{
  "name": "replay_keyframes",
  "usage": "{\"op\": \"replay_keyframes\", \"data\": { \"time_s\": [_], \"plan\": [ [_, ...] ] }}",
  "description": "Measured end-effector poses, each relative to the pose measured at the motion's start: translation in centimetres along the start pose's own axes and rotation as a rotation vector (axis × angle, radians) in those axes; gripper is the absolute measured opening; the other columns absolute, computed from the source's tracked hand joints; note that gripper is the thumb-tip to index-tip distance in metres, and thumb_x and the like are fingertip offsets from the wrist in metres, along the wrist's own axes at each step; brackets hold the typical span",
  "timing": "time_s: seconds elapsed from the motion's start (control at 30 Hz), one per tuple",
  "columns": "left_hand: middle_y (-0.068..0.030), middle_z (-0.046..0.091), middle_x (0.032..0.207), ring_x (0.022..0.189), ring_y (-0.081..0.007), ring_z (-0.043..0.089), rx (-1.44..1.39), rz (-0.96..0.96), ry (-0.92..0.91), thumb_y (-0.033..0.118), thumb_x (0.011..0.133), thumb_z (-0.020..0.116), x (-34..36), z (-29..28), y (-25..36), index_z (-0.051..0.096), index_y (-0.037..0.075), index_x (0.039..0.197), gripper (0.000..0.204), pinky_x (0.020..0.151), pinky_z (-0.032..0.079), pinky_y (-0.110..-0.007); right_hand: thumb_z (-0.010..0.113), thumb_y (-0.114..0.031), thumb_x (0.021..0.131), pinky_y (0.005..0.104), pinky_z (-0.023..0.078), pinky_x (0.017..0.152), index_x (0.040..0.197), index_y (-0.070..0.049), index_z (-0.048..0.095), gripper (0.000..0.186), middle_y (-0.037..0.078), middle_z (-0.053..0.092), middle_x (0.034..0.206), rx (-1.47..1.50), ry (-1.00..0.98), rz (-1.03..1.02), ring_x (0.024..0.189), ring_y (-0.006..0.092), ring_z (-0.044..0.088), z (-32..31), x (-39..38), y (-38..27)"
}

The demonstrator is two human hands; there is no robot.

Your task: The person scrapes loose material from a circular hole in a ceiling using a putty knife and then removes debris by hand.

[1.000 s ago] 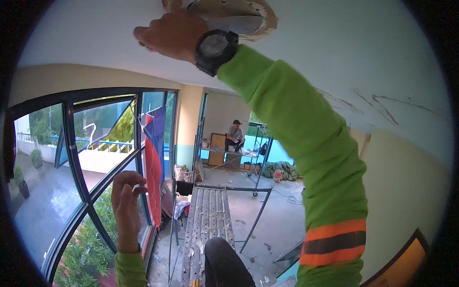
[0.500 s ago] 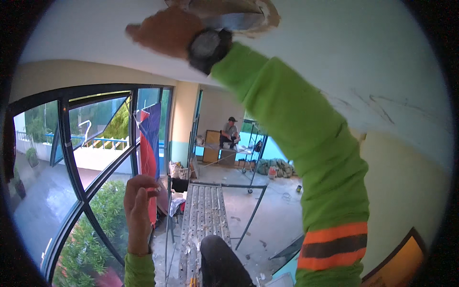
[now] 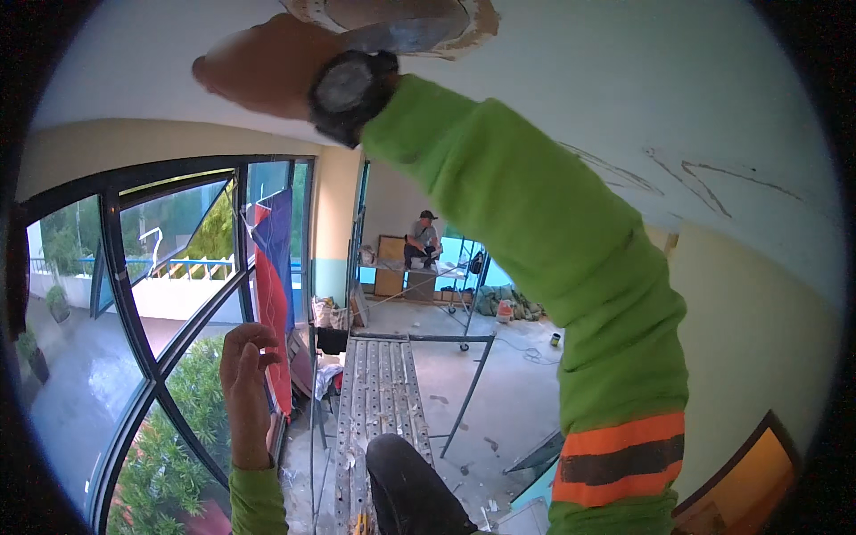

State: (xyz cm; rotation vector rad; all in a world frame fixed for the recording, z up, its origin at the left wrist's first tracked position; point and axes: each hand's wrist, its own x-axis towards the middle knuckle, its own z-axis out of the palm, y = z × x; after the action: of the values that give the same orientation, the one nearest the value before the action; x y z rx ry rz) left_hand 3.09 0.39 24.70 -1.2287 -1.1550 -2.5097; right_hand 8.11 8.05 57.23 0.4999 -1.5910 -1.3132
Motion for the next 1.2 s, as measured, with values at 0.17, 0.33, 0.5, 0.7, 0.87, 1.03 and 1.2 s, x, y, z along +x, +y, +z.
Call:
{"op": "replay_keyframes", "data": {
  "time_s": [0.17, 0.33, 0.5, 0.7, 0.87, 1.03, 1.2],
  "plan": [
    [-0.0070, 0.056, 0.102, 0.091, -0.0139, 0.054, -0.017, -0.038, 0.026, 0.023, 0.091, 0.052, 0.0, 0.5, 0.1, 0.052, 0.001, 0.108, 0.028, 0.075, 0.046, -0.028, 0.050, -0.012, 0.090, 0.0318, 0.043, 0.039, 0.089, 0.003, 0.055, 0.015, 0.009, 0.051, 0.053, 0.161, -0.230, 0.136, 0.044, 0.0165, 0.053, 0.0, -0.6, 3.8],
    [-0.0047, 0.056, 0.102, 0.093, -0.0122, 0.055, 0.014, -0.017, -0.004, 0.025, 0.094, 0.048, 0.1, 0.0, -0.8, 0.052, 0.004, 0.109, 0.026, 0.074, 0.045, -0.028, 0.054, -0.021, 0.086, 0.0398, 0.055, 0.052, 0.090, -0.006, 0.052, 0.016, 0.015, 0.060, 0.064, 0.171, 0.127, -0.080, 0.064, 0.0269, 0.068, -0.7, -1.6, -0.3],
    [-0.0074, 0.054, 0.108, 0.096, -0.0168, 0.055, -0.213, -0.026, 0.037, 0.028, 0.095, 0.044, -0.1, 2.5, -0.4, 0.049, 0.005, 0.114, 0.031, 0.076, 0.047, -0.032, 0.052, -0.025, 0.082, 0.0407, 0.054, 0.053, 0.072, -0.004, 0.058, 0.024, 0.015, 0.059, 0.057, 0.809, 0.017, 0.103, 0.055, 0.0296, 0.064, -4.7, -2.3, -9.4],
    [-0.0140, 0.059, 0.107, 0.094, -0.0274, 0.057, 0.257, 0.021, 0.293, 0.026, 0.091, 0.052, -3.7, -1.4, -5.4, 0.054, 0.003, 0.108, 0.029, 0.077, 0.045, -0.039, 0.060, -0.022, 0.076, 0.0476, 0.050, 0.055, 0.067, -0.003, 0.056, 0.021, 0.016, 0.055, 0.057, 1.210, 0.454, 0.612, 0.055, 0.0324, 0.059, -5.5, -8.2, -22.2],
    [-0.0154, 0.061, 0.098, 0.088, -0.0295, 0.058, 1.247, -0.008, -0.516, 0.022, 0.089, 0.056, -1.8, -4.2, -3.4, 0.057, 0.002, 0.101, 0.024, 0.073, 0.044, -0.040, 0.064, -0.030, 0.081, 0.0438, 0.050, 0.068, 0.100, -0.004, 0.052, 0.034, 0.015, 0.059, 0.085, 1.626, 0.306, 0.835, 0.073, 0.0319, 0.061, -3.2, -15.4, -24.4],
    [-0.0175, 0.061, 0.073, 0.068, -0.0327, 0.057, 1.044, -0.093, -0.598, 0.011, 0.082, 0.062, -3.7, -5.4, -5.5, 0.062, 0.000, 0.080, 0.012, 0.062, 0.040, -0.041, 0.066, -0.031, 0.083, 0.0379, 0.046, 0.081, 0.122, -0.001, 0.044, 0.054, 0.013, 0.056, 0.100, 1.738, 0.432, 1.375, 0.091, 0.0291, 0.058, -1.5, -21.0, -31.4],
    [-0.0128, 0.065, 0.080, 0.072, -0.0189, 0.059, 0.994, -0.482, -0.329, 0.011, 0.085, 0.059, -7.0, -8.7, -9.5, 0.061, -0.003, 0.099, 0.020, 0.066, 0.046, -0.033, 0.062, -0.025, 0.085, 0.0445, 0.038, 0.095, 0.130, 0.000, 0.040, 0.056, 0.020, 0.053, 0.115, 1.406, -0.211, 1.408, 0.109, 0.0346, 0.051, 0.5, -30.5, -43.4]
  ]
}}
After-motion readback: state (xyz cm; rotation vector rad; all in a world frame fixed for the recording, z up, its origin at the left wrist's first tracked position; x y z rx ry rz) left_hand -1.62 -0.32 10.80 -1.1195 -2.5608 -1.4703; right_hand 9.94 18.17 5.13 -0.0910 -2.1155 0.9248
